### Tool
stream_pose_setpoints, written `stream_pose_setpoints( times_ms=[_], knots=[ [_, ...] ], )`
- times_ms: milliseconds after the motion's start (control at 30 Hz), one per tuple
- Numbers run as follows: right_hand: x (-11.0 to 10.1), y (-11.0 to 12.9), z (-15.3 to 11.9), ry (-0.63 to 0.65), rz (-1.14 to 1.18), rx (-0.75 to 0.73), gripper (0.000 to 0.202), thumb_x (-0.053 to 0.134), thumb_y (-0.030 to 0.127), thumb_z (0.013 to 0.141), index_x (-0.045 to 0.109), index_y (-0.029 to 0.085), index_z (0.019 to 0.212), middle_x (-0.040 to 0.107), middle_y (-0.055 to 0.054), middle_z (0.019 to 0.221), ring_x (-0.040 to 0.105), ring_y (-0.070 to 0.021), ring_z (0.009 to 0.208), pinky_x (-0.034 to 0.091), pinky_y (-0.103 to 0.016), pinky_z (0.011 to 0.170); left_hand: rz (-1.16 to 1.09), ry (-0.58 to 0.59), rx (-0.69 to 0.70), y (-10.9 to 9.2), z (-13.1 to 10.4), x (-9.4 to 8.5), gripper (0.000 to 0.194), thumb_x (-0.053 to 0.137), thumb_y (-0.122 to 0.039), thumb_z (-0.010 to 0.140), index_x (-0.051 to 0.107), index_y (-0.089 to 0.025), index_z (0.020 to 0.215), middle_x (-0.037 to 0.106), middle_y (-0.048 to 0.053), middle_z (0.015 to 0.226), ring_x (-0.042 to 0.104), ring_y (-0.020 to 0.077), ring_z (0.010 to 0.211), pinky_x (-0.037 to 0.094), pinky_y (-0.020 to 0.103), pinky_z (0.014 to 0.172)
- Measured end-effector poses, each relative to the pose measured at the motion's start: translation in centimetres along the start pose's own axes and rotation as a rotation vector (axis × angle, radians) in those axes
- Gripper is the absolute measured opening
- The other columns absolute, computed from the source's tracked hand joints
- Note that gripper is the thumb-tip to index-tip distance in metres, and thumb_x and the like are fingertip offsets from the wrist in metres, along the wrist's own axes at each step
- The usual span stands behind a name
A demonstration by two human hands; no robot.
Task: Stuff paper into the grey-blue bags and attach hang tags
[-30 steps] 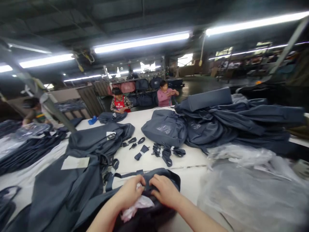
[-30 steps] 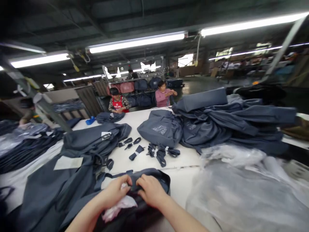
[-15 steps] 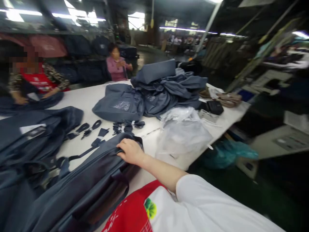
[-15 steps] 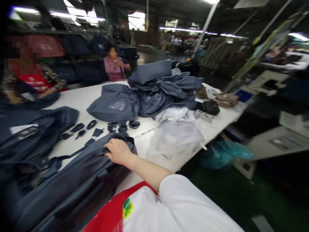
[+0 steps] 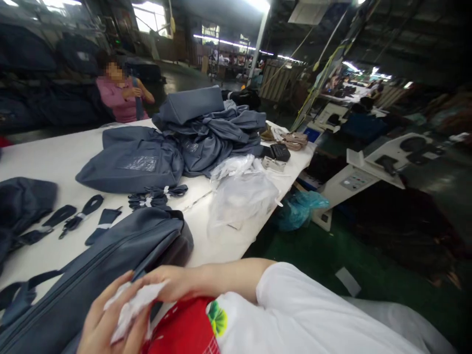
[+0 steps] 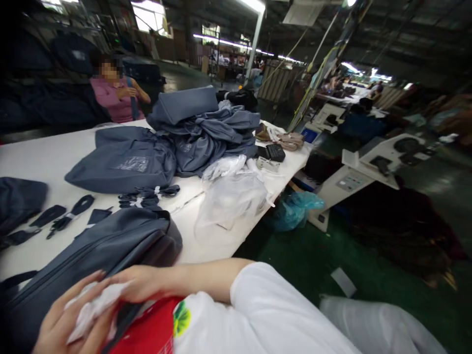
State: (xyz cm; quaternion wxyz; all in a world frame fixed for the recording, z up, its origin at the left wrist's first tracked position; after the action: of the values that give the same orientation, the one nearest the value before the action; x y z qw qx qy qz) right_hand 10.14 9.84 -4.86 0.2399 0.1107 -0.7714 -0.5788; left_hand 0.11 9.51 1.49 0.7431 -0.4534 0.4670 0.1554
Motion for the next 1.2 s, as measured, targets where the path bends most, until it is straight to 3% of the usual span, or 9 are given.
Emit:
stream_pose_setpoints(
  times_ms=[133,333,467,533,667,833,933,1033,1200],
  knots=[
    [-2.0,-0.7,-5.3,-0.098,-0.046,0.04,0.029,0.064,0.041,0.079,0.066,0.014,0.088,0.066,-0.004,0.087,0.061,-0.0159,0.079,0.049,-0.031,0.079,-0.361,0.015,-0.069,-2.9,0.6,2.7,0.039,0.042,-0.017,0.079,0.06,-0.022,0.112,0.054,0.008,0.127,0.05,0.0235,0.119,0.043,0.039,0.104],
    [-6.7,-2.9,-7.4,-0.234,-0.218,0.149,0.036,0.064,0.049,0.076,0.069,0.018,0.094,0.07,-0.01,0.095,0.065,-0.0225,0.088,0.052,-0.04,0.085,-0.358,0.058,-0.292,0.9,-0.5,4.1,0.038,0.043,-0.007,0.069,0.071,-0.02,0.092,0.068,0.005,0.092,0.06,0.0192,0.091,0.047,0.03,0.085],
    [-5.1,-3.5,-6.0,-0.166,-0.289,0.192,0.04,0.066,0.053,0.073,0.069,0.018,0.091,0.071,-0.011,0.093,0.066,-0.0253,0.087,0.053,-0.042,0.083,-0.362,0.154,-0.383,2.1,-4.4,4.3,0.015,0.057,-0.024,0.073,0.071,-0.018,0.076,0.069,0.005,0.077,0.06,0.0178,0.073,0.045,0.026,0.069],
    [-3.5,-3.0,-4.4,-0.105,-0.357,0.175,0.04,0.066,0.054,0.073,0.069,0.019,0.092,0.071,-0.011,0.093,0.067,-0.0256,0.088,0.054,-0.041,0.083,-0.385,0.145,-0.459,3.2,-6.7,4.2,0.028,0.061,-0.043,0.075,0.069,-0.016,0.069,0.067,0.004,0.069,0.056,0.0155,0.063,0.041,0.025,0.058],
    [0.0,-1.1,-0.1,0.023,-0.529,0.092,0.037,0.063,0.052,0.077,0.069,0.019,0.093,0.071,-0.01,0.092,0.066,-0.0252,0.087,0.054,-0.038,0.08,-0.346,-0.079,-0.743,8.0,-13.0,2.7,0.051,0.045,-0.054,0.085,0.066,-0.015,0.059,0.064,0.004,0.059,0.055,0.0148,0.057,0.04,0.026,0.057],
    [4.4,1.3,4.3,0.129,-0.751,-0.029,0.032,0.059,0.05,0.081,0.07,0.021,0.091,0.07,-0.008,0.089,0.066,-0.0222,0.08,0.055,-0.032,0.071,-0.343,-0.547,-1.044,15.8,-24.6,-1.8,0.038,0.044,-0.038,0.088,0.063,-0.019,0.115,0.068,0.006,0.115,0.061,0.0204,0.104,0.044,0.029,0.092],
    [7.4,2.7,5.6,0.167,-0.851,-0.126,0.028,0.056,0.046,0.084,0.07,0.022,0.087,0.069,-0.008,0.088,0.066,-0.0215,0.081,0.054,-0.031,0.074,-0.27,-0.623,-1.243,21.0,-30.7,-4.1,0.039,0.041,-0.037,0.088,0.063,-0.019,0.114,0.066,0.008,0.119,0.058,0.023,0.112,0.04,0.034,0.1],
    [10.4,3.6,6.4,0.177,-0.934,-0.25,0.022,0.055,0.04,0.086,0.069,0.022,0.084,0.069,-0.008,0.086,0.065,-0.0215,0.08,0.054,-0.031,0.072,-0.324,-0.574,-1.251,26.1,-32.2,-5.2,0.035,0.046,-0.04,0.084,0.069,-0.019,0.101,0.069,0.009,0.112,0.058,0.0254,0.111,0.039,0.035,0.1],
    [13.9,5.1,7.6,0.112,-1.105,-0.519,0.014,0.057,0.03,0.085,0.066,0.024,0.093,0.066,-0.01,0.097,0.063,-0.0241,0.092,0.053,-0.037,0.079,-0.589,-0.507,-1.154,32.7,-28.9,-4.6,0.044,0.047,-0.047,0.083,0.07,-0.011,0.095,0.072,0.013,0.101,0.063,0.0251,0.097,0.047,0.032,0.084]
  ],
)
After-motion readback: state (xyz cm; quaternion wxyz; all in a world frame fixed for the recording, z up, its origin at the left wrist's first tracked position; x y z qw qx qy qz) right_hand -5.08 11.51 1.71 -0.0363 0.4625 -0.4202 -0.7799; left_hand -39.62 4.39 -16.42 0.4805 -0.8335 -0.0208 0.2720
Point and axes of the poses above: each hand's wrist, its own z-axis towards the middle knuckle, its own x-axis out of the palm, y = z × x, the point moved 7 cm from there along z, towards the middle knuckle
